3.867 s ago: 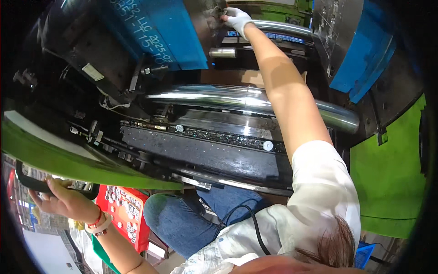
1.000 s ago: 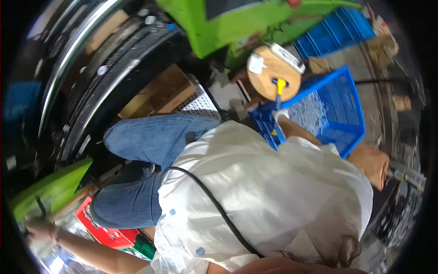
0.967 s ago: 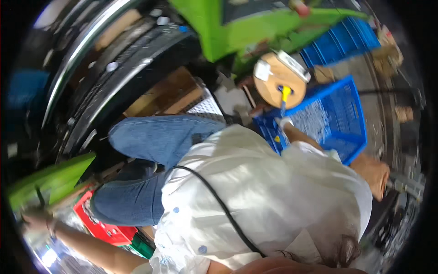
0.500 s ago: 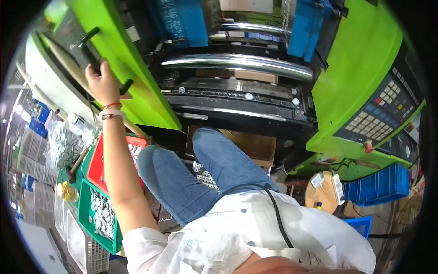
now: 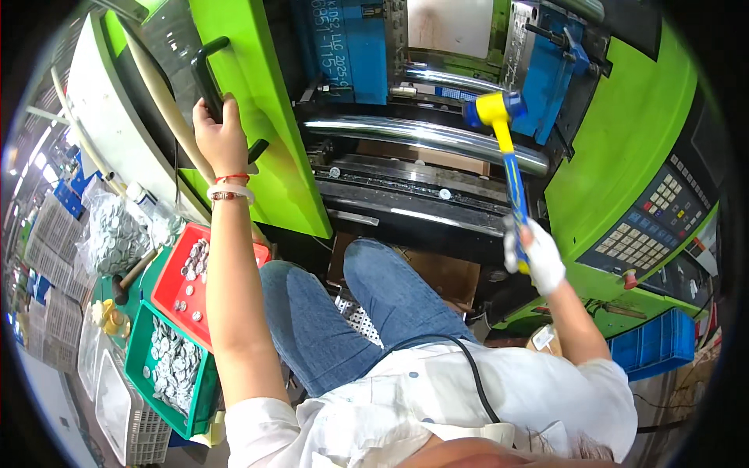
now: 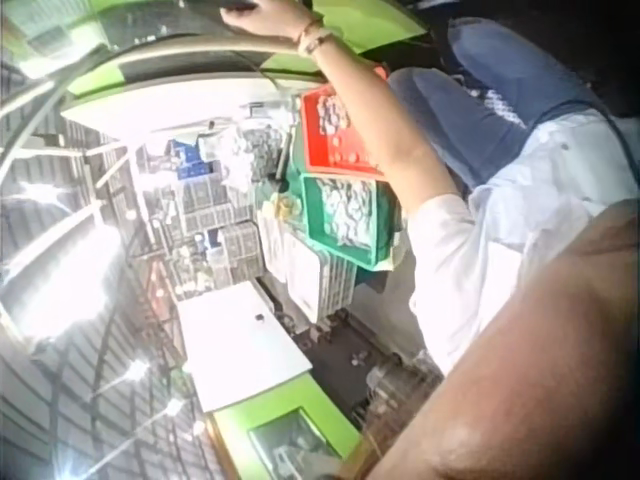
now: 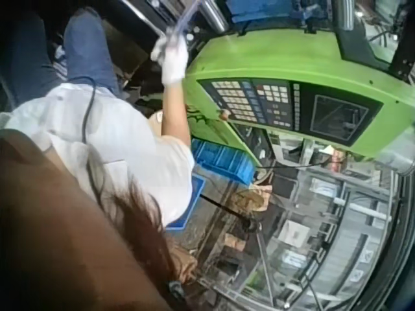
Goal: The operator removes molded parts from an injection molding machine, inspects them, and uses a hammer to assist in the machine's assembly or maintenance.
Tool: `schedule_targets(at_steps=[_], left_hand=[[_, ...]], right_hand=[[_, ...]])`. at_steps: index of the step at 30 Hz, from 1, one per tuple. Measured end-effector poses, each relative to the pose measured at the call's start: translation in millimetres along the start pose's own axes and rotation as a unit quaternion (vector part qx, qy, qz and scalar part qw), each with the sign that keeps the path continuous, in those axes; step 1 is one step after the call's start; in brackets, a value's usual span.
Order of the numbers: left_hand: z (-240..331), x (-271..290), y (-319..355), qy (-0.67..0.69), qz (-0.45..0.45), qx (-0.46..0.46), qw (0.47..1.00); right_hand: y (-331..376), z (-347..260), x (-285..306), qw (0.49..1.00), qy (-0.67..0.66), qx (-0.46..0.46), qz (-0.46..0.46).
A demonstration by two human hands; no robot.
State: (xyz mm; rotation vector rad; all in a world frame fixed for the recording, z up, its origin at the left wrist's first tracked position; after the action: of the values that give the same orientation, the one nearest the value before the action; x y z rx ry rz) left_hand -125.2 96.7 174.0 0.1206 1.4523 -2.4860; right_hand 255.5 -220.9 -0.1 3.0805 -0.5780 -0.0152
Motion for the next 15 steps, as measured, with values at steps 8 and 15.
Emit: schedule_targets(at_steps=[8,15], left_hand=[[17.1,-2.4,9.0,-0.031,-0.003,0.025,0.999],[4.9,-5.6,9.3,0.000,0.007,0.041,0.999]], right_hand=[[-225.1,-48.3,-56.5,0.930,-0.348,0.095,0.066],[-347.9,-122.8,-55.4,0.880,-0.409,0.204,0.127]])
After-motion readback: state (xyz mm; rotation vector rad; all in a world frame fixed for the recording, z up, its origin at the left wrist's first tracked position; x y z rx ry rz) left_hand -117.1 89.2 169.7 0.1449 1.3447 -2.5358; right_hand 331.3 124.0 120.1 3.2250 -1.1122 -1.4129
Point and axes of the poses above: each hand's wrist, its own y-axis away from the middle knuckle, its own x-axis out of the back of the hand, z = x × y, the point moved 7 cm from there along -y, towards the middle knuckle, and after that the axes turned 6 degrees about -x, right-handed, at the moved point
